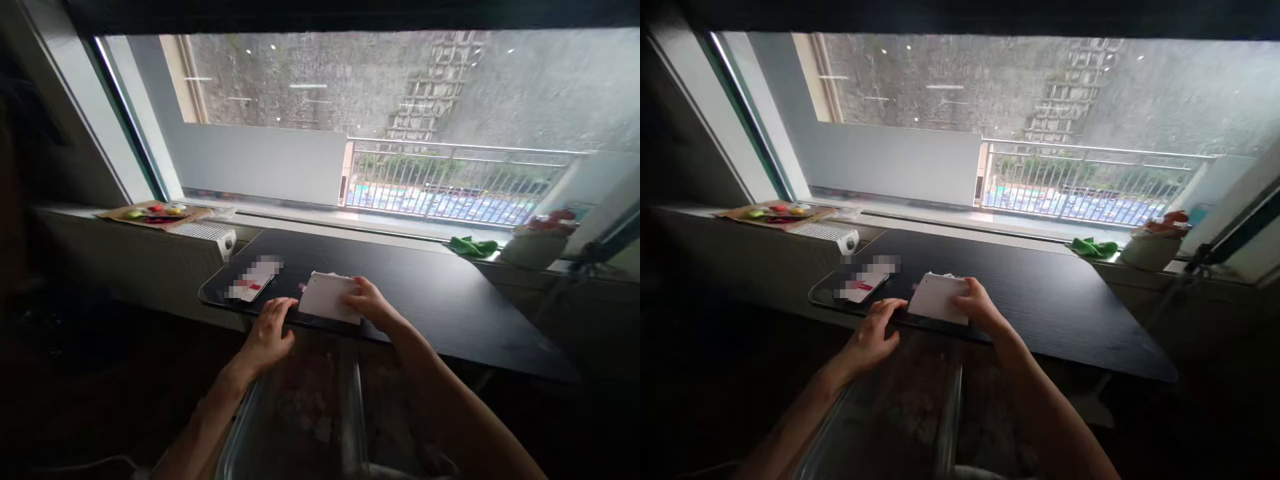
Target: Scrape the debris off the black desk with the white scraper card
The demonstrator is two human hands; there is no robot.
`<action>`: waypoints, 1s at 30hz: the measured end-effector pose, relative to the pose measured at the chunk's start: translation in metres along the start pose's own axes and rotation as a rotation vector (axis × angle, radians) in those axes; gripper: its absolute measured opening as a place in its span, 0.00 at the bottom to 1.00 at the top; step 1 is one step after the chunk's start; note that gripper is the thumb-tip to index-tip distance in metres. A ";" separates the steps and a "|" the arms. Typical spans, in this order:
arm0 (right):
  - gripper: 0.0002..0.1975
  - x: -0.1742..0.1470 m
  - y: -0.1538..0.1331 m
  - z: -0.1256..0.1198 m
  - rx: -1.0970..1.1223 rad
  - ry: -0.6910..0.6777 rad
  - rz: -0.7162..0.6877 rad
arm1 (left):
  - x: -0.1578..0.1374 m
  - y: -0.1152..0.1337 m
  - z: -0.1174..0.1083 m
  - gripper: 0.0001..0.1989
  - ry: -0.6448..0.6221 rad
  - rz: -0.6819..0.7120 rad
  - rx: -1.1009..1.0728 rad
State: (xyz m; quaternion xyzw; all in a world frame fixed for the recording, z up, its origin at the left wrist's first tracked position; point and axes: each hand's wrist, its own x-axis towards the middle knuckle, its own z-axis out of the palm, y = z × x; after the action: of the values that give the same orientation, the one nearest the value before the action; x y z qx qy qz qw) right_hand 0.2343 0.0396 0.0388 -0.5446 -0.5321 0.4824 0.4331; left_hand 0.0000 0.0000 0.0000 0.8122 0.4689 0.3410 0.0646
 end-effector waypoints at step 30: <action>0.21 0.002 -0.012 -0.005 -0.009 0.054 -0.031 | 0.000 0.002 -0.002 0.27 0.026 0.004 -0.001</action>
State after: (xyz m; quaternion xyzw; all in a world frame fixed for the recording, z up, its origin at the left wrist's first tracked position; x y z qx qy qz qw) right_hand 0.2372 0.0423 0.0517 -0.5510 -0.5310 0.4583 0.4521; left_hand 0.0002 -0.0014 0.0022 0.8084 0.4682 0.3520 0.0582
